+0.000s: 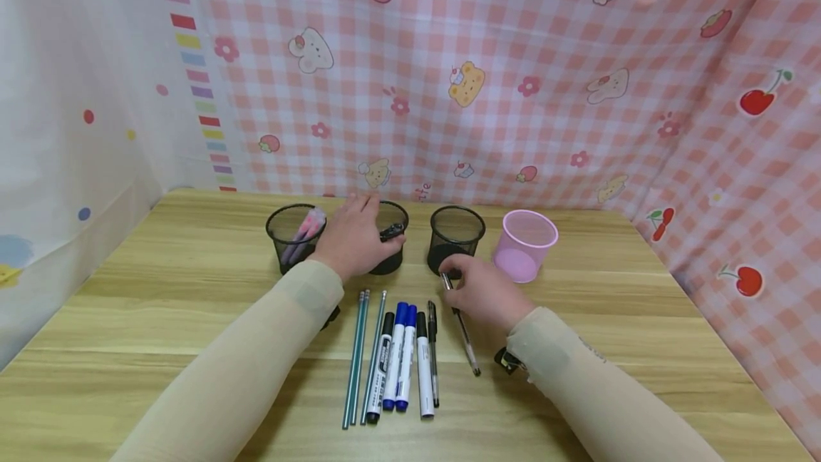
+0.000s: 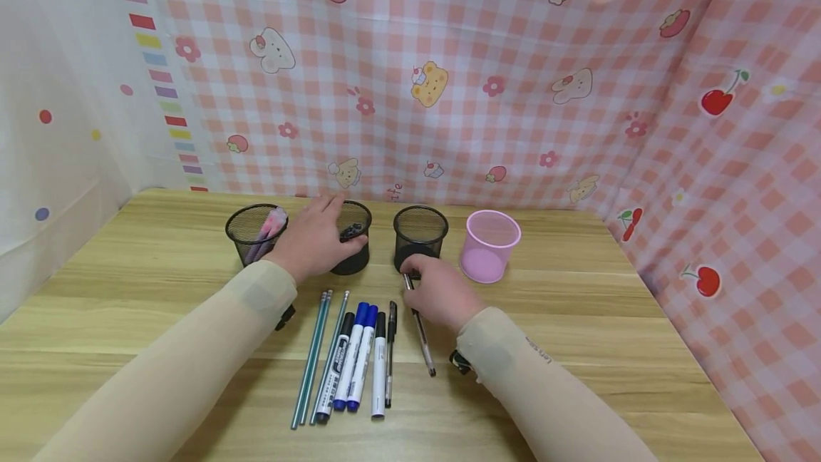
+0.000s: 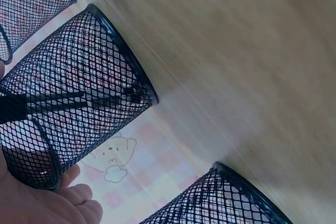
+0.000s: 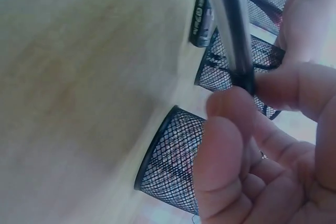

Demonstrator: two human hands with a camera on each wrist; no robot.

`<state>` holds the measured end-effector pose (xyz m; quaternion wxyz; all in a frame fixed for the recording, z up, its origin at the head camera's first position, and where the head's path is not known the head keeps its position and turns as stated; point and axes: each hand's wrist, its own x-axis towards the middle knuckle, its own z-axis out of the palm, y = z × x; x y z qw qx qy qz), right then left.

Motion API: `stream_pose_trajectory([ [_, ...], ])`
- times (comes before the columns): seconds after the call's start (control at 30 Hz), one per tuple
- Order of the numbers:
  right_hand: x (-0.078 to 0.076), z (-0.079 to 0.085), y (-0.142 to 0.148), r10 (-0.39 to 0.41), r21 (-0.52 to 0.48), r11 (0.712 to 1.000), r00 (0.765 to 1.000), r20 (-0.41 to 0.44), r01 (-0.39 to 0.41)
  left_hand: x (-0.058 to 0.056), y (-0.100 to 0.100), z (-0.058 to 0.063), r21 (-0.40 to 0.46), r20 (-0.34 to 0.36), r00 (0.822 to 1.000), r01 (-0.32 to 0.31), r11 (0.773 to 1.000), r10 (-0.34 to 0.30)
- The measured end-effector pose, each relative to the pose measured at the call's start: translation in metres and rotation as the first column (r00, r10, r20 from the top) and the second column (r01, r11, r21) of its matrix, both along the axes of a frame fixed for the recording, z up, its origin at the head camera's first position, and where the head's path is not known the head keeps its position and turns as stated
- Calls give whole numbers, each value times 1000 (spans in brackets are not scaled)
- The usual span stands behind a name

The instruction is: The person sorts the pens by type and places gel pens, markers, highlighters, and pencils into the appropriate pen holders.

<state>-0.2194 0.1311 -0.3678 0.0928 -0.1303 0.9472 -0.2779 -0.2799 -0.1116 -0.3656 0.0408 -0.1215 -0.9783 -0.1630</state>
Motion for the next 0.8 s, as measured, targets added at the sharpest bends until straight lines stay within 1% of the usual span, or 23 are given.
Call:
stream_pose_trajectory([
  [0.13,-1,3,0,-34,-131,991,999,-22,30,1,0,1,6,5,1000,-2,1000,2],
  [0.27,0,6,0,-74,-242,969,995,-67,56,1,0,2,9,6,1000,-4,1000,4],
  [0.33,1,7,1,-97,-310,949,992,-87,65,2,0,2,9,3,1000,-2,1000,2],
  [0.43,2,9,1,-139,-415,906,985,-104,83,2,0,2,9,-1,1000,2,1000,-2],
  [0.47,2,9,0,-154,-451,888,982,-110,89,2,0,2,10,-1,1000,3,1000,-3],
  [0.53,2,10,-2,-196,-528,843,973,-120,105,2,0,2,11,0,1000,3,1000,-3],
  [0.63,0,10,-5,-263,-644,757,954,-146,110,2,0,2,13,3,1000,7,1000,-7],
  [0.7,-1,10,-7,-301,-712,694,941,-152,106,3,0,3,11,5,1000,8,1000,-8],
  [0.8,-3,11,-8,-349,-778,620,923,-163,97,4,1,3,6,8,1000,11,1000,-11],
])
